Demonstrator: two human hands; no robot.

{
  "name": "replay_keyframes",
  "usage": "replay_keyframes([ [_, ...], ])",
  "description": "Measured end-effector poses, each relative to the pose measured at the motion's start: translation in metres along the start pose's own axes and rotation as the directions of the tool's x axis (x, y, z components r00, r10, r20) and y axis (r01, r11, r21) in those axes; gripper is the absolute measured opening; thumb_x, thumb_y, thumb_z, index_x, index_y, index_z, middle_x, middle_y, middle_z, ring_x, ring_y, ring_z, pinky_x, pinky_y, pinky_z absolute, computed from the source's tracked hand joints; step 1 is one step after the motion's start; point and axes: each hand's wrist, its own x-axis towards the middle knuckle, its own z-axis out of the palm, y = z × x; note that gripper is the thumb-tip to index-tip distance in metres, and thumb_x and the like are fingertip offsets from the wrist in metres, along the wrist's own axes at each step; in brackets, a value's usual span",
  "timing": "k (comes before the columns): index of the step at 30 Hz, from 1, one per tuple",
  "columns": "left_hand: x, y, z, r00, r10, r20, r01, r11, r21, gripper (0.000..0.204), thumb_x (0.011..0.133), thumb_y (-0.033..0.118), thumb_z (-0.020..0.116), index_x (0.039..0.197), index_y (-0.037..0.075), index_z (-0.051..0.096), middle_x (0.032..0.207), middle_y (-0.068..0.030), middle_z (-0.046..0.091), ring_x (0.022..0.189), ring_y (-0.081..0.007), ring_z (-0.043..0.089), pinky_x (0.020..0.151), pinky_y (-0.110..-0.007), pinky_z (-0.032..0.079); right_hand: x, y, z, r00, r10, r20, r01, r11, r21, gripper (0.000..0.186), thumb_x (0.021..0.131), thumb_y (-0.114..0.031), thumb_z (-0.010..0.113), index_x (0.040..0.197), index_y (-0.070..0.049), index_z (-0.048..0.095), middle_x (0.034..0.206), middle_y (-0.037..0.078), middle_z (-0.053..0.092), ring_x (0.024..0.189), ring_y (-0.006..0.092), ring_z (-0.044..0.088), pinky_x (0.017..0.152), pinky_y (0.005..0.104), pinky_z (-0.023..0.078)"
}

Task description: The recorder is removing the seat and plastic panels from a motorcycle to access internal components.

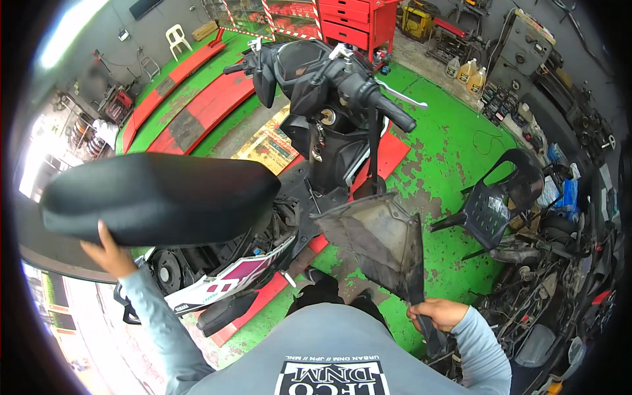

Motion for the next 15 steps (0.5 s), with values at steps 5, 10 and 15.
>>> replay_keyframes([
  [5,0.009,0.088,0.09,0.934,0.266,0.239,-0.296,0.95,0.1,0.07,0.086,0.03,0.075,0.134,-0.009,0.042,0.129,-0.0216,0.052,0.116,-0.0278,0.053,0.101,-0.037,0.039,-0.04,0.078,-0.012,0.992,-0.066,-0.107,0.09,0.968,0.234,0.021,0.096,-0.023,0.052,0.092,-0.004,0.059,0.073,0.004,0.06,0.061,0.0129,0.052,0.055,0.0258,0.04],
  [10,0.007,0.102,0.176,0.921,0.276,0.274,-0.305,0.95,0.069,0.08,0.08,0.041,0.08,0.131,-0.009,0.044,0.127,-0.0235,0.054,0.115,-0.0286,0.054,0.102,-0.037,0.04,-0.046,0.165,-0.026,0.958,-0.064,-0.279,0.178,0.897,0.405,0.019,0.094,-0.021,0.057,0.092,-0.003,0.06,0.079,0.003,0.06,0.068,0.0133,0.057,0.062,0.0257,0.045],
  [15,0.052,0.07,0.236,0.827,0.492,0.27,-0.542,0.826,0.156,0.08,0.081,0.048,0.076,0.128,-0.011,0.05,0.128,-0.025,0.056,0.119,-0.0325,0.055,0.104,-0.039,0.04,-0.022,0.233,-0.046,0.895,-0.058,-0.443,0.201,0.938,0.283,0.029,0.093,-0.027,0.051,0.103,-0.002,0.062,0.054,0.007,0.052,0.04,0.0188,0.05,0.039,0.0356,0.042],
])
